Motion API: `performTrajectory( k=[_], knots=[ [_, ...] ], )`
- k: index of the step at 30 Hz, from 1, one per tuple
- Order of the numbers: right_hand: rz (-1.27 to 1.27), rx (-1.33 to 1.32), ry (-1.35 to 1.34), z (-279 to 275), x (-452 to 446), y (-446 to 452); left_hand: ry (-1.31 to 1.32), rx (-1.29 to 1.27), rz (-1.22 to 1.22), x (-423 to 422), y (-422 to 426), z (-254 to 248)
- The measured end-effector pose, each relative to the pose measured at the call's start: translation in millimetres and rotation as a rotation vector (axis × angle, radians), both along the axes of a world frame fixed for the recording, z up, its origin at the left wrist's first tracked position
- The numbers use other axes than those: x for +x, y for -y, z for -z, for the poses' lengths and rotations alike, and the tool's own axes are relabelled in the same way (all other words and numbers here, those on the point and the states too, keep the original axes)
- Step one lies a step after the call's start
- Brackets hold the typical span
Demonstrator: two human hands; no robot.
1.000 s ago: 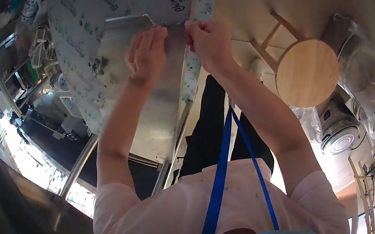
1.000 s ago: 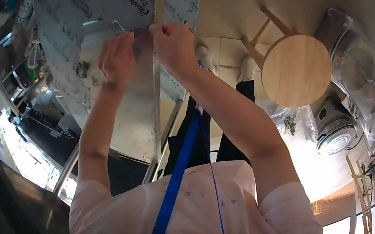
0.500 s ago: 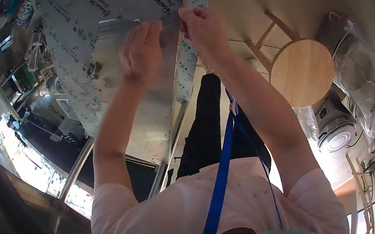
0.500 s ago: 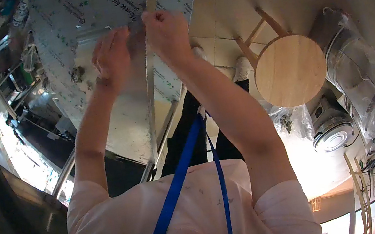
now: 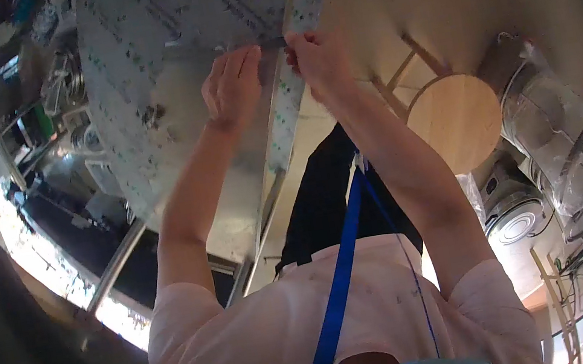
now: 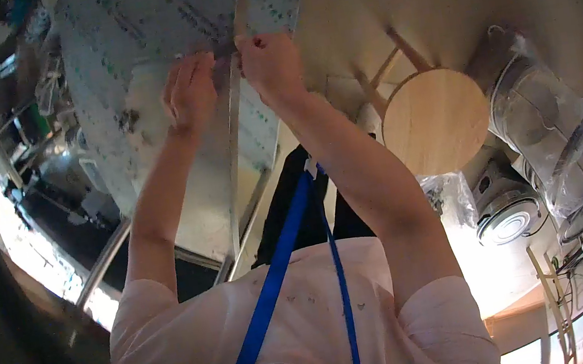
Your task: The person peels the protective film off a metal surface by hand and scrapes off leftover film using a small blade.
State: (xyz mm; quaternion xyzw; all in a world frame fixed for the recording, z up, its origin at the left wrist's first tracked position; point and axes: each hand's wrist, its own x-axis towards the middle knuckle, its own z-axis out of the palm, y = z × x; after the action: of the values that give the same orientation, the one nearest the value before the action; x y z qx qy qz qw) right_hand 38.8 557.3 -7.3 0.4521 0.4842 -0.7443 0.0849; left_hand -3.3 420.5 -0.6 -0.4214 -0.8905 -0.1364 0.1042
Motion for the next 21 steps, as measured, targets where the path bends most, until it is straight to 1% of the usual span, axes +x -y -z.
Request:
performTrajectory(
  k=[2, 3, 5, 6, 8, 9, 11, 12, 15, 17, 18, 20, 21],
  knots=[
    [-0.117, 0.155, 0.059, -14, -6, -10, 0.062, -0.188, -0.014, -12, -13, -2],
    [-0.105, 0.102, 0.05, -11, 4, -2, 0.118, -0.308, -0.037, -4, -9, -14],
    [-0.058, 0.055, -0.035, 10, 1, -4, 0.141, -0.273, -0.038, 4, -4, -20],
    [-0.039, 0.073, -0.028, 15, 1, -4, 0.134, -0.235, -0.052, 3, -7, -16],
    [0.01, 0.091, 0.014, 22, 5, 2, 0.086, -0.071, -0.031, 1, -6, -3],
    [-0.025, 0.127, 0.032, 15, 0, -6, 0.074, 0.0, -0.025, 4, -7, 0],
    [-0.094, 0.178, 0.081, -5, -10, -19, 0.035, -0.053, -0.045, 9, -12, -5],
    [-0.133, 0.215, 0.057, -7, -11, -21, -0.004, -0.068, -0.055, 3, -20, -8],
    [-0.251, 0.315, -0.024, 12, -11, -19, -0.019, -0.093, -0.071, 4, -24, -16],
    [-0.33, 0.343, -0.076, 25, -15, -23, -0.019, -0.065, -0.058, 6, -23, -10],
    [-0.43, 0.409, -0.067, 15, -22, -34, -0.023, -0.05, -0.066, 3, -26, -10],
    [-0.662, 0.507, -0.042, -10, -23, -44, 0.065, -0.179, -0.082, 2, -30, -27],
    [-0.724, 0.563, -0.104, -18, -21, -47, 0.108, -0.24, -0.098, 0, -34, -34]
  ],
)
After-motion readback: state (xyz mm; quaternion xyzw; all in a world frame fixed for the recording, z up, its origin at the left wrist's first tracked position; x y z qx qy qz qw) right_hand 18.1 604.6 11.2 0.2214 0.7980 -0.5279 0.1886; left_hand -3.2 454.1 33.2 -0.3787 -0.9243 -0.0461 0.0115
